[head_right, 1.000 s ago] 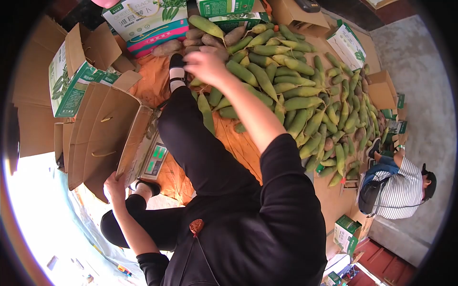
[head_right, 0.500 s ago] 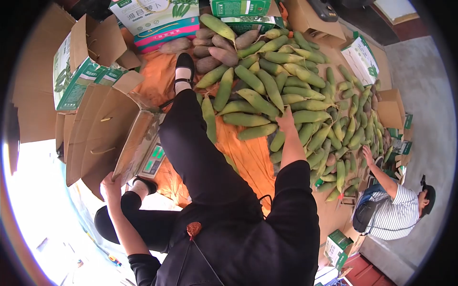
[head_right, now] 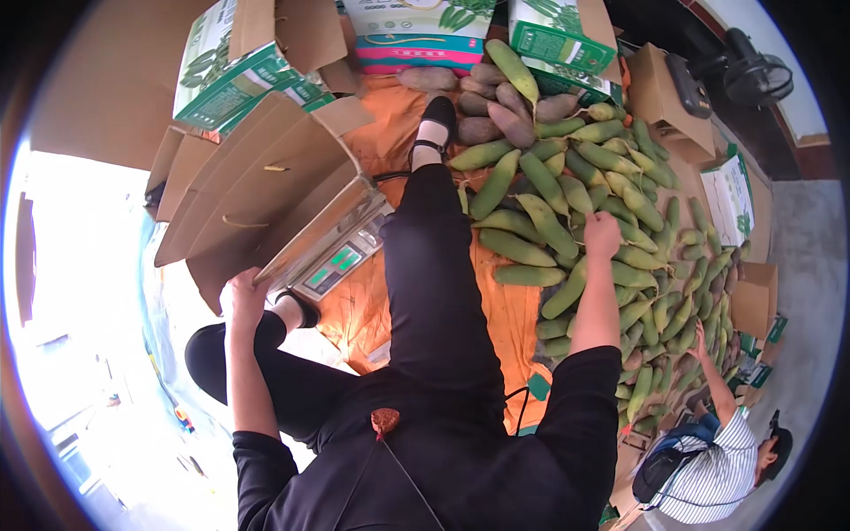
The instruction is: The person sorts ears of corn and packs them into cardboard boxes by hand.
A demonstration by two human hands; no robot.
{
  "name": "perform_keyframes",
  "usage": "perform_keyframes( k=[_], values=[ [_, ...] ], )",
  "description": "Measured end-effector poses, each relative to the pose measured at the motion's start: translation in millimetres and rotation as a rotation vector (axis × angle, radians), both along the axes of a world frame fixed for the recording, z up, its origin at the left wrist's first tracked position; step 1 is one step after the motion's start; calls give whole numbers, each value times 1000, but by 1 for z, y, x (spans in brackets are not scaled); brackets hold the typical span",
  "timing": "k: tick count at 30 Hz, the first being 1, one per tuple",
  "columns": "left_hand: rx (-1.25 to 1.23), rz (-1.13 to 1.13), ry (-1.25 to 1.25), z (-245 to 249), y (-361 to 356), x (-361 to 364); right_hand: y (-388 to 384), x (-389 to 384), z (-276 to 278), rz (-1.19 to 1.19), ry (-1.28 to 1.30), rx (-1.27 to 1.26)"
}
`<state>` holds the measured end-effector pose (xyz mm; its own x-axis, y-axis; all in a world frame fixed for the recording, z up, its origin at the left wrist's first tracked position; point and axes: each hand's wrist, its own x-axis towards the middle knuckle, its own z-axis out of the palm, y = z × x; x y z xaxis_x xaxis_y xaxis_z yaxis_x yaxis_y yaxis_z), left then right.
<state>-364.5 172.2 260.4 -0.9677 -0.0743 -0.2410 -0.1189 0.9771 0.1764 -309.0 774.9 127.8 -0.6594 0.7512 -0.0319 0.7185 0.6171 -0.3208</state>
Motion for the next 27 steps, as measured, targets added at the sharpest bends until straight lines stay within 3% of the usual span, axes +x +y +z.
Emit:
perform_keyframes(
  k=[5, 9, 12, 14, 17, 19, 22, 27],
  values=[
    [26, -11, 3, 6, 4, 1, -33, -58, 89, 223, -147, 299],
    [32, -24, -1, 2, 0, 0, -68, -75, 167, 332, -113, 346],
    [20, -36, 0, 0, -2, 0, -101, -73, 225, 498, 95, 302],
    [29, -40, 6, -2, -4, 0, -134, -71, 265, 700, 390, 94],
    [34, -48, 3, -2, -5, 0, -184, -76, 309, 861, 594, -24],
    [30, -50, -4, -1, -5, 1, -215, -87, 319, 988, 756, -129],
    [33, -58, -2, 1, -3, 2, -264, -115, 314, 1166, 790, -209],
    [-24, -84, -9, -5, -4, 1, -387, -148, 235, 1324, 774, -253]
  ],
)
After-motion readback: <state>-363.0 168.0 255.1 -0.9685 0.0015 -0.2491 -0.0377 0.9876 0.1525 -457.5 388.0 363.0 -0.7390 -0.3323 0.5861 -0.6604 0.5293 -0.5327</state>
